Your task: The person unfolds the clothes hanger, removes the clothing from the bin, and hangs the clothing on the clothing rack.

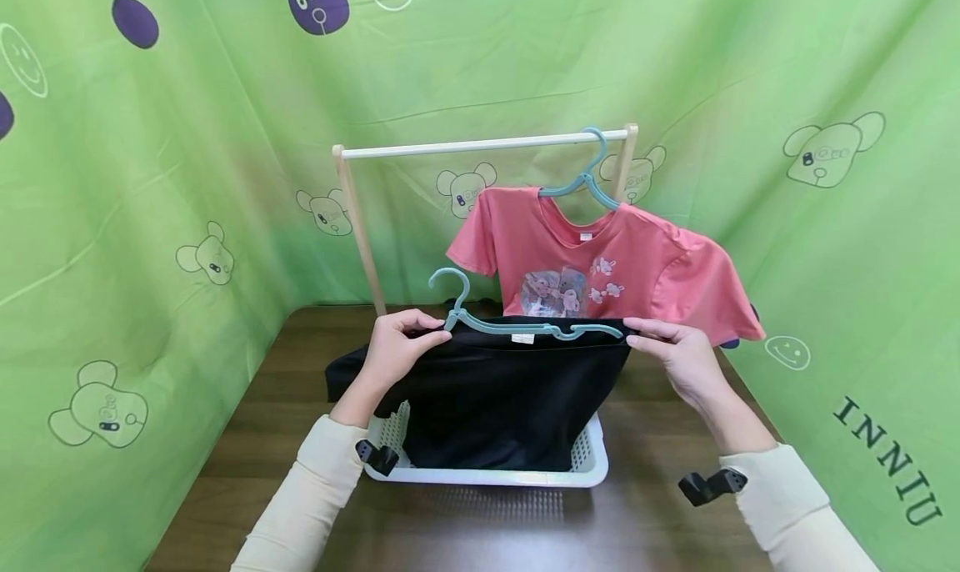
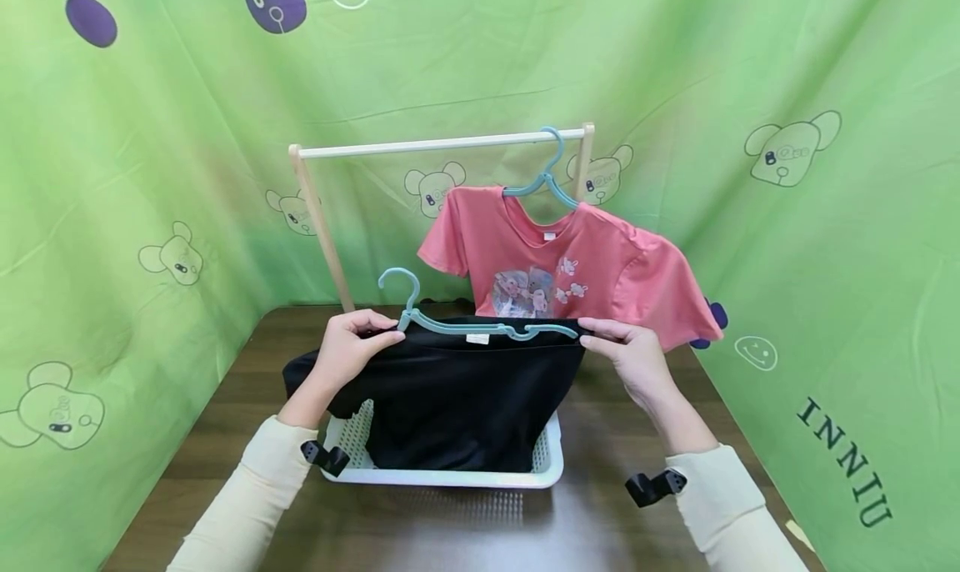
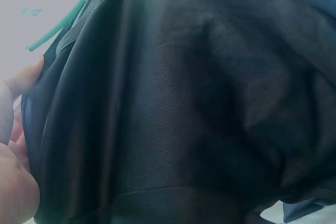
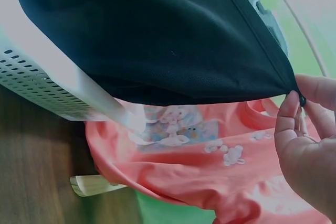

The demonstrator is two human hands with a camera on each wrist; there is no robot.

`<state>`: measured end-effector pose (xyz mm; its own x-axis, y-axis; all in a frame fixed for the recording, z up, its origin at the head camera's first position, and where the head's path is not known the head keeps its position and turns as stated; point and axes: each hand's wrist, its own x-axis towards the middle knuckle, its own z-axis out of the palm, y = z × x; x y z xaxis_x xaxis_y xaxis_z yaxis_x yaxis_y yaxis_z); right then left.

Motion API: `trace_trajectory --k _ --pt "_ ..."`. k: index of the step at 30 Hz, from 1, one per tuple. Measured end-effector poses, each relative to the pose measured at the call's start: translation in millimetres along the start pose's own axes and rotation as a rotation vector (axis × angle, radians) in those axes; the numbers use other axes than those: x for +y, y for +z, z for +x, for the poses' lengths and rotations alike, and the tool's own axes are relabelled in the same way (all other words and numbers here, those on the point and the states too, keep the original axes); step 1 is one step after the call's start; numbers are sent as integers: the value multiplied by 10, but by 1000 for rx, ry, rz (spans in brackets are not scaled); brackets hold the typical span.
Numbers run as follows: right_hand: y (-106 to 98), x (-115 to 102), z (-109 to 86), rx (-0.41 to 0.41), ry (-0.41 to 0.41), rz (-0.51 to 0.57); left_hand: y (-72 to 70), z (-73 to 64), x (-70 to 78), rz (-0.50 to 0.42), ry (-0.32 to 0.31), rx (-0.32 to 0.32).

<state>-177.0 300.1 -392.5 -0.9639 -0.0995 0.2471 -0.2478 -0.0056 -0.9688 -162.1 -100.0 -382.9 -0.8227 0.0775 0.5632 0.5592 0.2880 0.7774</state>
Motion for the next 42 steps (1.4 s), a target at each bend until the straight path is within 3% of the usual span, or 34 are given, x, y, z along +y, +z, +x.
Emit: trace_trajectory --k 8,15,19,22,27,30,34,38,42 --pt "54 -42 -42 -24 -71 -182 28 -18 -41 38 20 8" --pt "95 -34 -39 -128 -147 -223 65 -25 -88 37 15 16" --pt "142 -29 -30 -81 -253 -321 75 -23 -85 43 -13 34" --pt "211 -84 -43 -45 -301 -358 84 -22 -5 50 -18 47" --pt "373 -294 -120 -14 -350 -388 108 -45 278 63 17 37" --pt "460 -359 -136 -27 -356 -410 146 -55 326 53 28 12" --pt "565 -366 -128 -55 -355 -425 231 -50 169 50 10 -1" --pt "655 -340 -121 -63 -366 -396 311 -38 -16 53 9 30" --pt "744 -334 -135 -54 -371 -367 363 -35 -39 51 35 39"
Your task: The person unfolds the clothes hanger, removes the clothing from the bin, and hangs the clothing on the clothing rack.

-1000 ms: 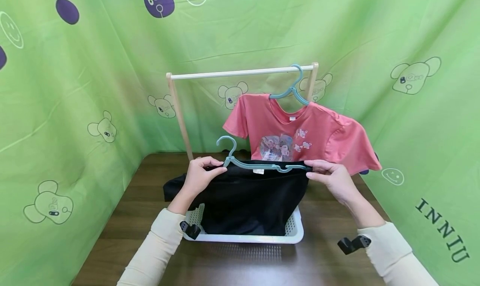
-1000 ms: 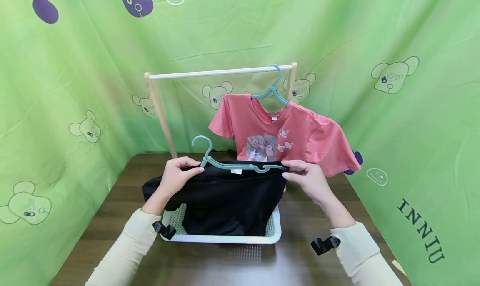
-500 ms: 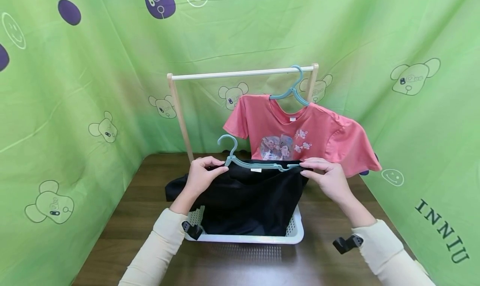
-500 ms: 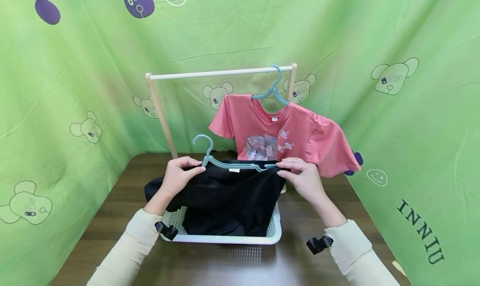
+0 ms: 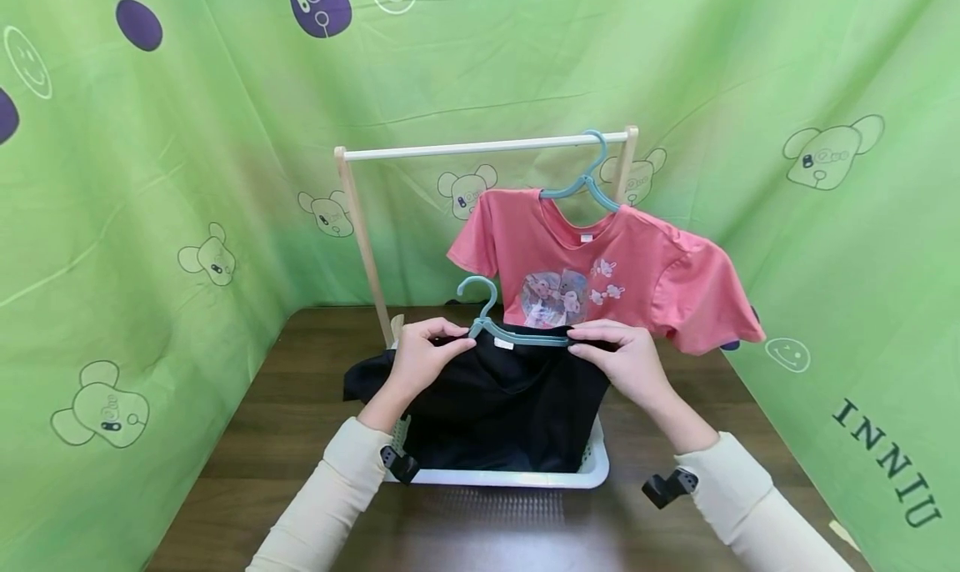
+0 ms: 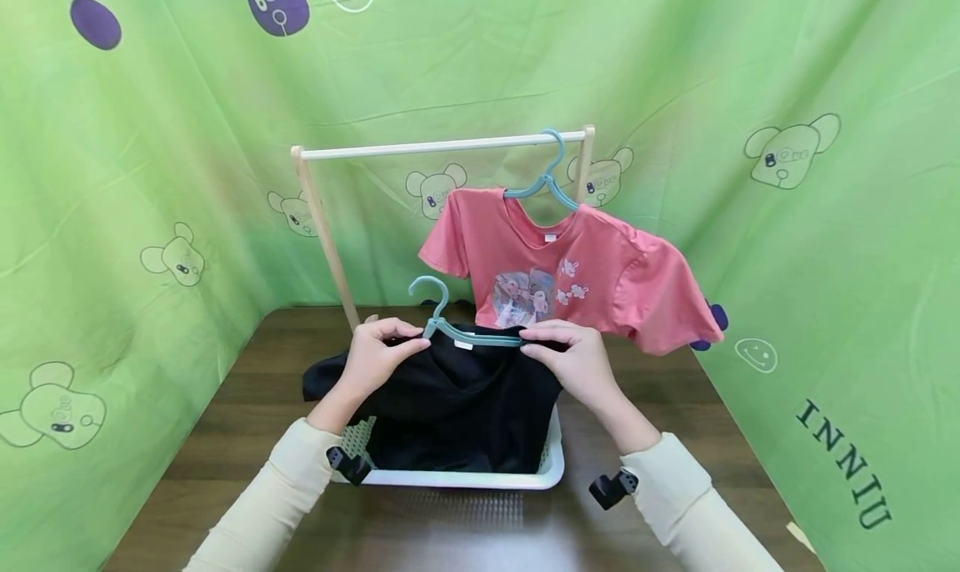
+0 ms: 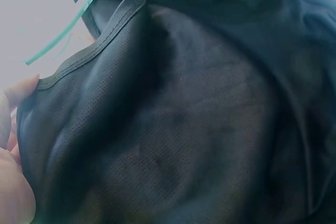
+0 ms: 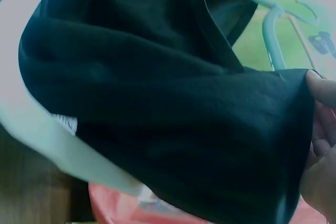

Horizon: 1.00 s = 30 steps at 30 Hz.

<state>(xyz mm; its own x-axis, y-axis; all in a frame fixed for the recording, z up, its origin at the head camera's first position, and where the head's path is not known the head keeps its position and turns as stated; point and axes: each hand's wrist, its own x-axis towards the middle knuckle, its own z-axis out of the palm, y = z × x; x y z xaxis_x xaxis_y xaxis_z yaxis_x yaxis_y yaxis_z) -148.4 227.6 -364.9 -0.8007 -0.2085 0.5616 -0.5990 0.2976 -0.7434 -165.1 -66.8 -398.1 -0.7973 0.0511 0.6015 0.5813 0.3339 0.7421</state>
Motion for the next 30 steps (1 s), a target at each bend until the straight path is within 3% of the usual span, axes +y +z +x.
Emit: trace_trajectory --k 10,19,26,30 --pt "187 -123 23 -18 -10 19 166 5 36 -8 51 -64" --pt "267 -157 18 -64 -76 -37 218 -17 29 -42 31 -79" --pt "281 257 48 -79 -40 -77 145 -44 389 -39 7 -88" --pt "263 282 52 -90 -50 -137 151 -44 326 -44 9 -97"
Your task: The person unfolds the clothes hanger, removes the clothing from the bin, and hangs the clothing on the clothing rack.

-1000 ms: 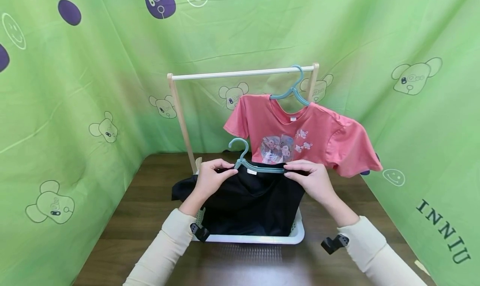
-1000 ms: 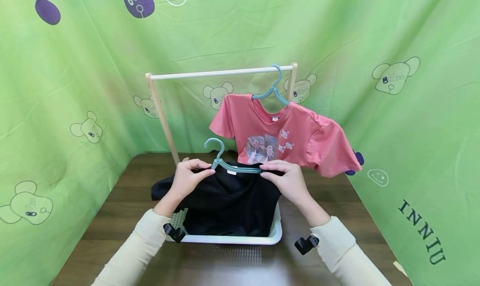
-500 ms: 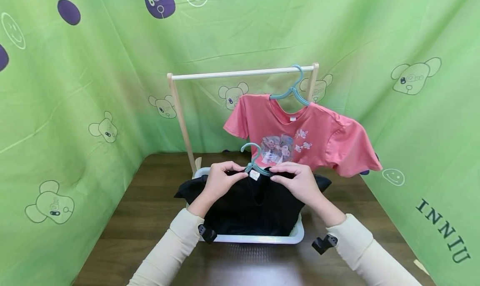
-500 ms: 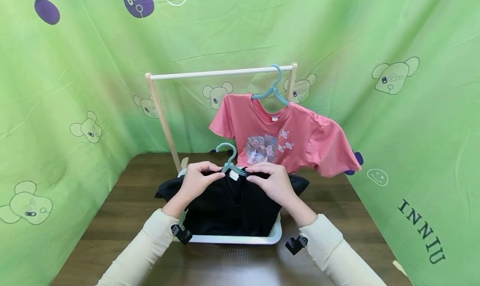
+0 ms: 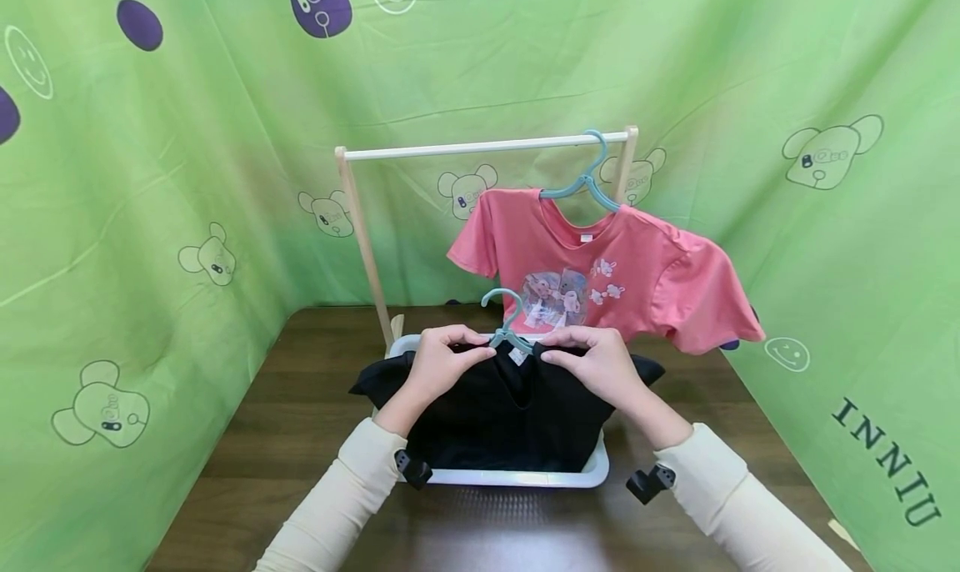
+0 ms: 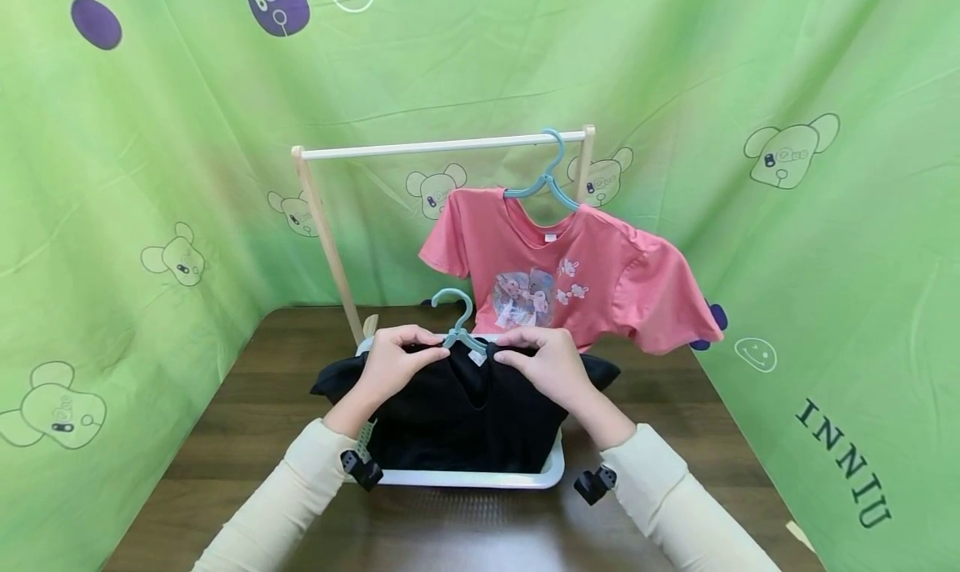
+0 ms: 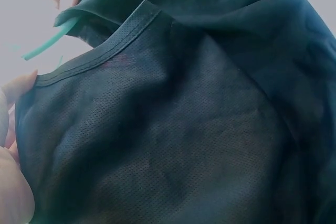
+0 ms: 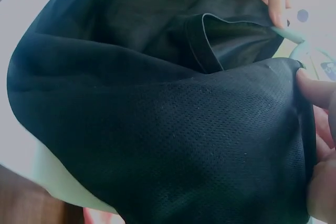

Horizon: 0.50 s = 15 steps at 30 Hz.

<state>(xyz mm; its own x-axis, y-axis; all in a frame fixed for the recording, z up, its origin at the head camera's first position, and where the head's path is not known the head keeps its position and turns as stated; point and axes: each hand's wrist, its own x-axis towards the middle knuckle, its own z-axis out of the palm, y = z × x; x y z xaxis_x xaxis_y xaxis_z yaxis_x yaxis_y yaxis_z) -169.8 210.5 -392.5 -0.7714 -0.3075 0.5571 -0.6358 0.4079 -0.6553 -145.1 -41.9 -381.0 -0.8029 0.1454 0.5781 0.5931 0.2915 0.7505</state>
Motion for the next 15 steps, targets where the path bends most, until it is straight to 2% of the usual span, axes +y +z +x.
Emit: trace_trajectory --k 6,8,12,15 --pt "-25 7 24 -56 -49 -84 32 30 -271 -16 -17 -6" --pt "-30 -7 32 -67 -57 -94 16 37 -294 -21 -6 -16" --pt "-33 -32 37 -58 -62 -96 -41 63 -318 -11 53 -45" --pt "-44 -38 35 -22 -59 -111 -100 87 -328 48 113 -62"
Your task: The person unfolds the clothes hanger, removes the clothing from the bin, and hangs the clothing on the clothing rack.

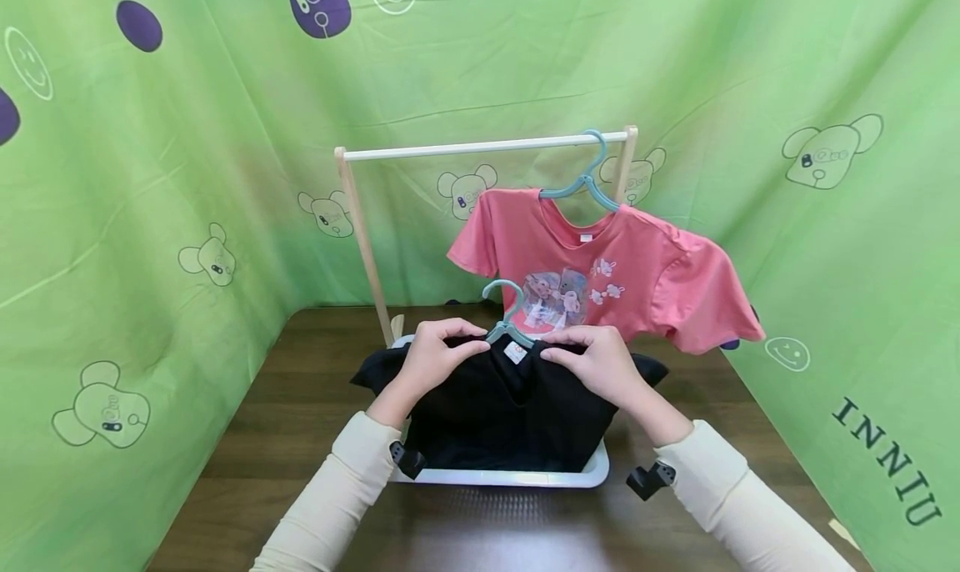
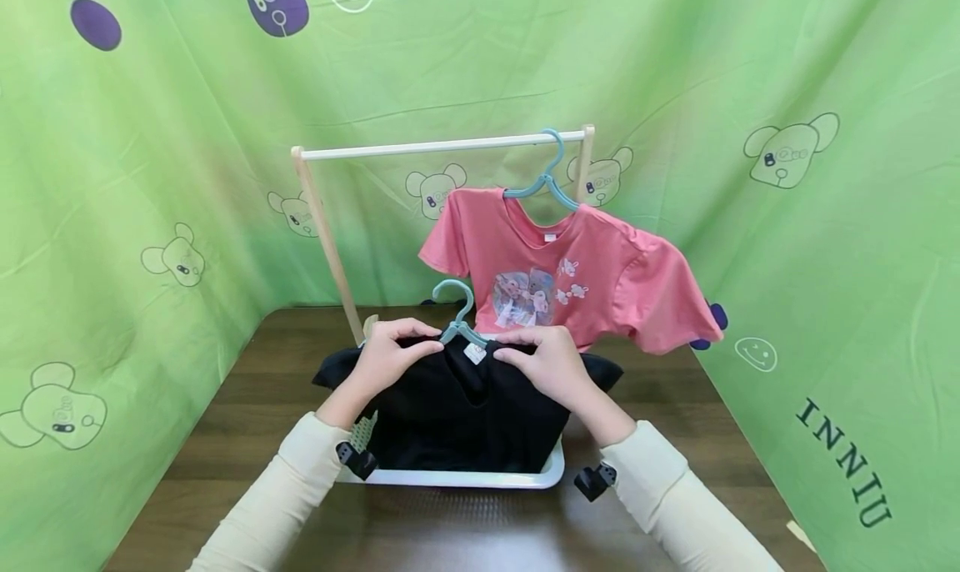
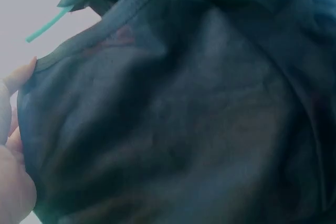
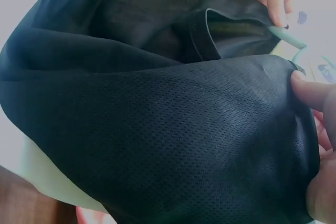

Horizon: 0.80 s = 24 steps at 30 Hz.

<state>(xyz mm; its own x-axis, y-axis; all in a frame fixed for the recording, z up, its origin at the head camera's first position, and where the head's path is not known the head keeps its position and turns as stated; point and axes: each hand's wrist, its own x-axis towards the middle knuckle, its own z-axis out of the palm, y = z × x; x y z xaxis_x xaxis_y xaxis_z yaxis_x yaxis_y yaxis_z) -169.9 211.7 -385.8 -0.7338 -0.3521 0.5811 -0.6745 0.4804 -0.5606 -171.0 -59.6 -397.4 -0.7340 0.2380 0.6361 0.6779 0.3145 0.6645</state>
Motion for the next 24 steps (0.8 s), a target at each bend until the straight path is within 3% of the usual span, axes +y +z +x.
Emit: trace_trajectory --k 5,9,13,18,24 --pt "-47 9 -5 51 25 -5 -106 12 -23 168 77 -6" --pt "-90 12 -2 24 33 26 -164 20 -31 248 103 -26" --pt "-143 22 20 -36 -3 44 -174 18 -48 255 129 -27" --pt "-213 52 50 -85 -68 7 -160 -2 -81 203 132 21" --pt "-233 71 23 -85 -42 30 -185 -4 -91 196 122 9"
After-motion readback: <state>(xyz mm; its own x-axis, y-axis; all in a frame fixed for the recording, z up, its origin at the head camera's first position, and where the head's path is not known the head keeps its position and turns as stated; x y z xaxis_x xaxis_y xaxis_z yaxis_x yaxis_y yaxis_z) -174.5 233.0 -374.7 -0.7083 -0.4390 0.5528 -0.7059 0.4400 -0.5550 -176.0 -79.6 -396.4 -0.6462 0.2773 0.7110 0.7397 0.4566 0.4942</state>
